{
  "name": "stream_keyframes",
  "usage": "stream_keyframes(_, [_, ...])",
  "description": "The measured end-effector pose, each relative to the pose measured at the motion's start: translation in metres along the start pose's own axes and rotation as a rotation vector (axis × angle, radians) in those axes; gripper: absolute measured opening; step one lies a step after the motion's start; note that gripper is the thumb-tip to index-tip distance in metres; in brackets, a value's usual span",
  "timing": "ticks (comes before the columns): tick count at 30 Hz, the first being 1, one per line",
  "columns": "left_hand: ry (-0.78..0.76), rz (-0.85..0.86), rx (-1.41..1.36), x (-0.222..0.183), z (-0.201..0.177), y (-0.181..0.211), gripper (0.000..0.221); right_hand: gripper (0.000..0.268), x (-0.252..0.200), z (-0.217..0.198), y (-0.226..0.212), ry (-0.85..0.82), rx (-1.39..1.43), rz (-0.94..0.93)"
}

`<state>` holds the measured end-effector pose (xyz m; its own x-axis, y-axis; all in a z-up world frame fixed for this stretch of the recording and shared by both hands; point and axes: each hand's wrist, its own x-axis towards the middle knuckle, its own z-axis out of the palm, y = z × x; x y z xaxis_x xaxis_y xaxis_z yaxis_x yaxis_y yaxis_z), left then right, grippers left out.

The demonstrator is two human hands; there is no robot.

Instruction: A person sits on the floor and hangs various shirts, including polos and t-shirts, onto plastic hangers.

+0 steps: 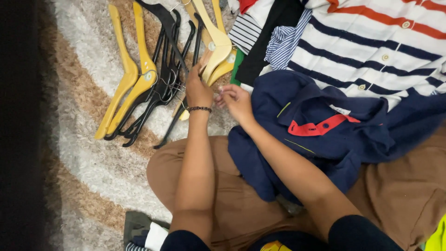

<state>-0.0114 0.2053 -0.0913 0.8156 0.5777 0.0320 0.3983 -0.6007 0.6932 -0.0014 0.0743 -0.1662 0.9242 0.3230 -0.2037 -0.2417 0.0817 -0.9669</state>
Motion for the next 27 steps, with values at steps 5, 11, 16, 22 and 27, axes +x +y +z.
stream_keyframes(5, [0.077,0.052,0.001,-0.001,-0.008,0.004,0.035,0.021,-0.012,-0.022,-0.07,0.12,0.047,-0.169])
stream_keyframes(11, [-0.065,0.058,-0.335,0.0,0.021,-0.005,0.028,0.022,-0.021,-0.06,-0.117,0.152,0.101,-0.368])
stream_keyframes(16, [-0.341,0.054,-0.74,-0.016,0.044,0.011,0.021,0.022,-0.032,-0.08,-0.14,0.211,0.154,-0.378])
stream_keyframes(22, [-0.367,0.051,-0.917,-0.037,0.067,0.02,0.024,0.029,-0.046,-0.104,-0.139,0.254,0.438,-0.186])
stream_keyframes(27, [-0.366,0.12,-0.985,-0.054,0.052,0.046,0.029,0.044,-0.071,-0.111,-0.157,0.133,0.33,-0.308])
